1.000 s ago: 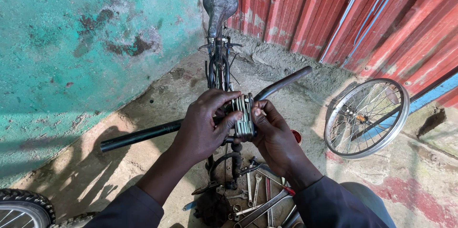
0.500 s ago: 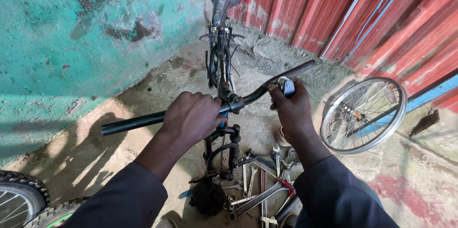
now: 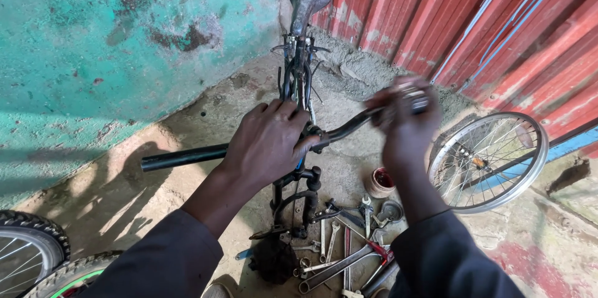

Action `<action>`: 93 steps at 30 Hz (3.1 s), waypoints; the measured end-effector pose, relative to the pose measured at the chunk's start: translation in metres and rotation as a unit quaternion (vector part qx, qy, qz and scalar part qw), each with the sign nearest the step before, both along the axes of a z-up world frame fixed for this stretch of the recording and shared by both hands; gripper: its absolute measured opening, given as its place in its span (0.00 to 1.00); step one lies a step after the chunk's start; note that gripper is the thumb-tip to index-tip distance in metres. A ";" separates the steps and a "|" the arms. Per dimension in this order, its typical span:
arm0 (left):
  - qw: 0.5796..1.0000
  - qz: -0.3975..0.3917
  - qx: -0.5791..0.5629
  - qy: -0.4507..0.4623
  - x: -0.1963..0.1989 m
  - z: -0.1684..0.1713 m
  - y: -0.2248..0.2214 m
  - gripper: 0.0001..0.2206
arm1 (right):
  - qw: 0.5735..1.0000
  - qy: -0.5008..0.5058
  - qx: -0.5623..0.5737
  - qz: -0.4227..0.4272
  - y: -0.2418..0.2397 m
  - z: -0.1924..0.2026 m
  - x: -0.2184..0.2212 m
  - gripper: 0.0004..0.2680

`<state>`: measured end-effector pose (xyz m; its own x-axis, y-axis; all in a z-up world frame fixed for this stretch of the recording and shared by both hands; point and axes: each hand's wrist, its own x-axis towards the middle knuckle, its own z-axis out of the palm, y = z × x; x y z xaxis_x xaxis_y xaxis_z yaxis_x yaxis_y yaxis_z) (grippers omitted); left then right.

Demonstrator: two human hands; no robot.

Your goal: The person holds a bicycle handlebar and attaches it to the stem of a bike frame using an allen key multi-tool to tighten the bolts.

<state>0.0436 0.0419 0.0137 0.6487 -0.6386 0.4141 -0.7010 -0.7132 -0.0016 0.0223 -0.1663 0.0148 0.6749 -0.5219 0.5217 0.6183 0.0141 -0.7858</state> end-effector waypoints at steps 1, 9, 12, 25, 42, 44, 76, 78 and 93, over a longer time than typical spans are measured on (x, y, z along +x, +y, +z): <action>1.000 0.001 0.001 0.004 0.003 -0.004 0.000 0.19 | 1.000 0.004 0.001 0.001 -0.023 -0.002 0.007 0.01; 0.971 0.005 -0.240 0.014 0.006 -0.004 0.014 0.13 | 0.929 0.084 0.348 -0.091 -0.105 -0.061 0.043 0.06; 0.990 -0.025 -0.135 -0.017 0.011 -0.010 0.004 0.13 | 0.992 0.081 0.061 -0.079 -0.035 -0.020 0.014 0.04; 0.974 -0.006 0.227 -0.021 0.008 -0.015 0.020 0.11 | 0.781 0.270 -0.556 0.083 0.018 -0.026 -0.014 0.17; 0.977 -0.028 0.204 0.046 0.038 -0.009 0.035 0.19 | 0.758 0.213 -0.617 0.001 0.036 -0.043 0.003 0.14; 0.979 -0.020 0.200 0.043 0.038 -0.012 0.034 0.18 | 0.757 0.212 -0.618 -0.002 0.039 -0.040 -0.001 0.14; 0.991 -0.048 0.124 0.016 0.043 -0.021 0.034 0.16 | 0.832 0.026 -0.545 -0.100 0.064 -0.042 -0.040 0.06; 0.990 -0.046 0.130 0.006 0.046 -0.026 0.036 0.18 | 0.841 -0.030 -0.536 -0.071 0.075 -0.047 -0.048 0.04; 0.970 -0.193 0.017 -0.145 0.027 -0.147 0.045 0.09 | 0.681 0.511 -0.498 0.165 0.040 -0.288 -0.029 0.04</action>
